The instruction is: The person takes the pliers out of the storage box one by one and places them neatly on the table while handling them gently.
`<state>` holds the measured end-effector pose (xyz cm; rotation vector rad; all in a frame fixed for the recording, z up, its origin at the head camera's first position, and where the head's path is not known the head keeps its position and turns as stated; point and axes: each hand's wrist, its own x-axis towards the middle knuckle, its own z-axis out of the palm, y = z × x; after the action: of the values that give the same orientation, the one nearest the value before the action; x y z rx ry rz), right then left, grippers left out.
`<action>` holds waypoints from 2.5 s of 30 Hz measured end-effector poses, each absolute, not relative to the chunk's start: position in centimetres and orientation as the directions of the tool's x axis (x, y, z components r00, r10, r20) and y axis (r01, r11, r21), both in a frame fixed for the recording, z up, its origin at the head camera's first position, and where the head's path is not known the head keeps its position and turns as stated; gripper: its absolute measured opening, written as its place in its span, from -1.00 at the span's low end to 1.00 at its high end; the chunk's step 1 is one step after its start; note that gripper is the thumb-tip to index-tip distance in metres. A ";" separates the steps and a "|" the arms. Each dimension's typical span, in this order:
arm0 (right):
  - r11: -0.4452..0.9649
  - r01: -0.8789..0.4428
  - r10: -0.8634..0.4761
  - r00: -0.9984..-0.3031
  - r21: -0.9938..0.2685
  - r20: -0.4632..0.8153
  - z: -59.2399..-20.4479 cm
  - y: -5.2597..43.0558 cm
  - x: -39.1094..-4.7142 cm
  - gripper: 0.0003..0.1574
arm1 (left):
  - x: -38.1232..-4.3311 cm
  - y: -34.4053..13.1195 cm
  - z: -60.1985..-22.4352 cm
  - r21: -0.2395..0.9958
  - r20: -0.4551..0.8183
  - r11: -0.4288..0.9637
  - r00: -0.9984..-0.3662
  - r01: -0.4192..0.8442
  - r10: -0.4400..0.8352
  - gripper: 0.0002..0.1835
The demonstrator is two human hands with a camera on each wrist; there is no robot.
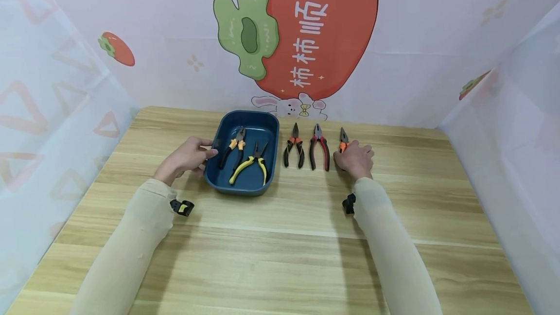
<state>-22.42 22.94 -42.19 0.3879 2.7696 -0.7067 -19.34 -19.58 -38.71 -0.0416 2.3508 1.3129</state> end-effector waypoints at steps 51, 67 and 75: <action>0.895 0.208 0.157 -0.975 -0.393 -0.159 -40.2 21.8 -22.2 -0.41 | -19.5 -19.6 -38.7 0.795 -0.397 0.558 -0.899 -0.237 0.184 -0.42; 0.925 0.014 -0.034 -0.992 -0.379 -0.119 -36.4 14.7 -21.6 -0.45 | -19.5 -19.6 -38.7 0.795 -0.398 0.558 -0.899 -0.238 0.183 -0.42; 0.924 -0.044 -0.102 -0.986 -0.381 -0.132 -35.7 10.9 -21.3 -0.42 | -19.3 -19.5 -38.8 0.800 -0.390 0.551 -0.903 -0.238 0.177 -0.43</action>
<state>-21.29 10.95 -35.66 -0.1118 2.9337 -0.5753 -19.34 -19.55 -38.78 -0.0489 2.3600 1.3107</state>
